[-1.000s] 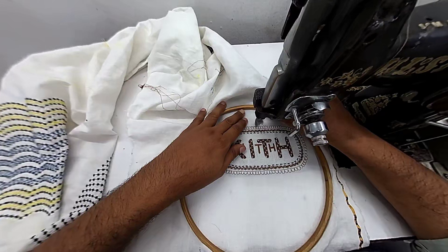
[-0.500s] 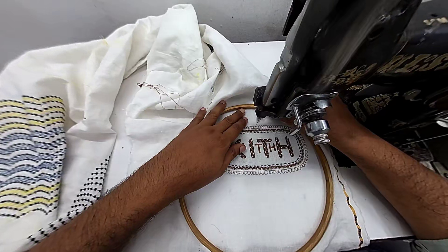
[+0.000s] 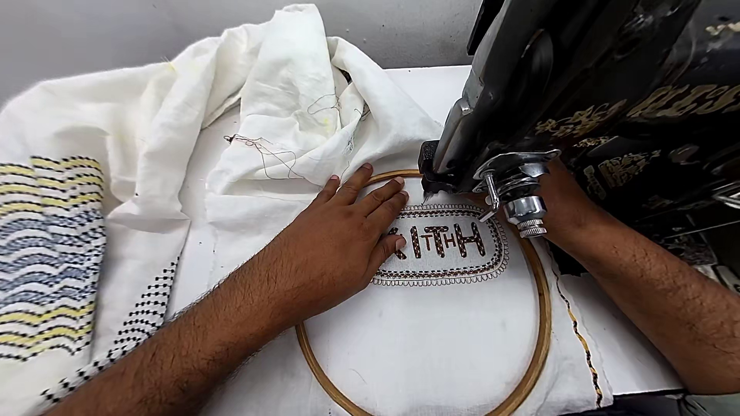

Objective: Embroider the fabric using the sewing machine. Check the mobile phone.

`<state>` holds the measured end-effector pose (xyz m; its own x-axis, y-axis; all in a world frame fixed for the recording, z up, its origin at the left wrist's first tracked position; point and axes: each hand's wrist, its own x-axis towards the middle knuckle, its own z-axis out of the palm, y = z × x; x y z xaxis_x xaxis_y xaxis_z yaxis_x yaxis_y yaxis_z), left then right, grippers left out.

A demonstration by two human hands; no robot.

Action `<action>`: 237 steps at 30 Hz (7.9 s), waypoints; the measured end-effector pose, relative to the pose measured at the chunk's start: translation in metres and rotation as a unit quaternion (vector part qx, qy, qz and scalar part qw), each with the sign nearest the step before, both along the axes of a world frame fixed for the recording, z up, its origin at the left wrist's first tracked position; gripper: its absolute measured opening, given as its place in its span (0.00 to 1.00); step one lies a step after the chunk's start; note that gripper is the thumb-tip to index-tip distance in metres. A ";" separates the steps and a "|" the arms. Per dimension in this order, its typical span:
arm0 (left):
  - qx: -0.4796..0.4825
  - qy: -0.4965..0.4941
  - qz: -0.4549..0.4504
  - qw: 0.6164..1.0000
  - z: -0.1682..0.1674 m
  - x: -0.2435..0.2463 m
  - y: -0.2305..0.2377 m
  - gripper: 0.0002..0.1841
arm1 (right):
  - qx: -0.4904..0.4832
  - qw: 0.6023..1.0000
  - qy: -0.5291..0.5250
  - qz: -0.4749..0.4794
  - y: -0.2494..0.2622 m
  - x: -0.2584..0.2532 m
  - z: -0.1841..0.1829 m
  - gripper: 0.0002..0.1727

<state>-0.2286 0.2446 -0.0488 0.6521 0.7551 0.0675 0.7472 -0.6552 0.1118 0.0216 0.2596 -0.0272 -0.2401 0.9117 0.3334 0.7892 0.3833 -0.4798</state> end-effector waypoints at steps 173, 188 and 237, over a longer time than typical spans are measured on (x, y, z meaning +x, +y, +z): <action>-0.022 0.013 0.009 1.000 0.007 -0.013 -0.003 0.32 | 0.103 0.992 0.047 0.058 0.026 0.002 -0.044 0.08; -0.025 0.010 0.016 1.000 0.007 -0.012 -0.001 0.31 | 0.064 0.995 0.066 0.041 0.022 0.001 -0.042 0.09; -0.026 0.020 0.026 0.999 0.011 -0.014 0.000 0.30 | 0.041 0.999 -0.010 0.027 0.050 0.006 -0.078 0.21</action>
